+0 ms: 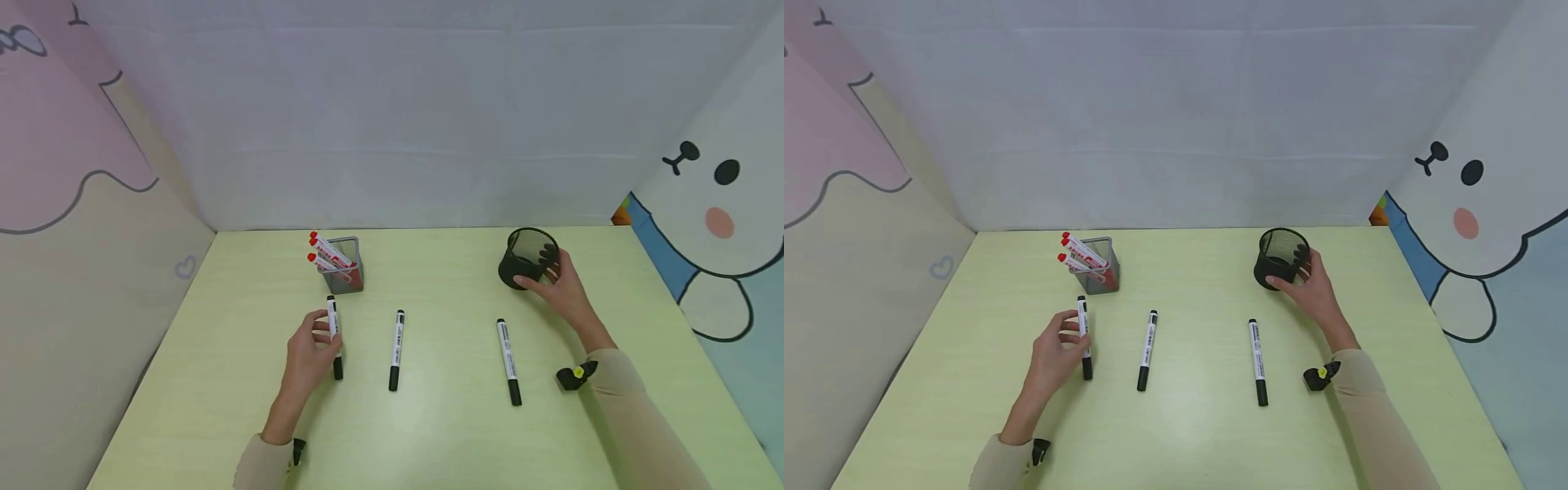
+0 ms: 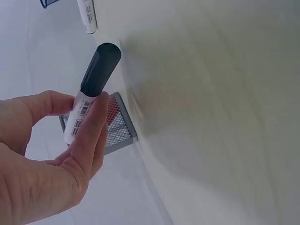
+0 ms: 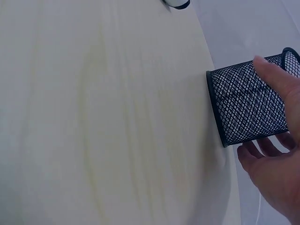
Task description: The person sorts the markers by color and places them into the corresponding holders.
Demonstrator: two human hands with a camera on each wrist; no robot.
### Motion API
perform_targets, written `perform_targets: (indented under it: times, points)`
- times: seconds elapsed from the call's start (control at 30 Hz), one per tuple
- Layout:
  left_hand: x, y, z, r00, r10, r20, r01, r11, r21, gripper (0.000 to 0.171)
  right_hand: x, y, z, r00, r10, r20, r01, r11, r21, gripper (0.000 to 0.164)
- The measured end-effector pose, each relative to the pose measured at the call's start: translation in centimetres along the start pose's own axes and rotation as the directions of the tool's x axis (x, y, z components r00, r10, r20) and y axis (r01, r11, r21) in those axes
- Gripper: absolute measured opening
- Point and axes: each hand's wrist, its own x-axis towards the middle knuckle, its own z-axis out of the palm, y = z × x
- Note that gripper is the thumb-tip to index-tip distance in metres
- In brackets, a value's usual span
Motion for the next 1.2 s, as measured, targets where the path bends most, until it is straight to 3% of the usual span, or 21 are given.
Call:
perform_targets:
  times: [0.77,1.0,1.2]
  points:
    - [0.7,1.3,0.8,0.99,0.12,-0.075,-0.126,0.988,-0.085,0.045,1.0,0.9,-0.1,1.0,0.0,0.012,0.0,1.0,0.012,0.092]
    - [1.1,1.9,1.0,0.989,0.132,-0.06,-0.137,0.986,-0.096,0.044,0.8,0.7,-0.3,1.0,-0.001,0.015,0.0,1.0,0.017,0.093]
    - [1.4,2.6,1.5,0.981,0.178,-0.075,-0.186,0.976,-0.113,0.041,0.9,0.8,-0.2,1.0,0.006,0.025,-0.006,1.0,0.009,0.093]
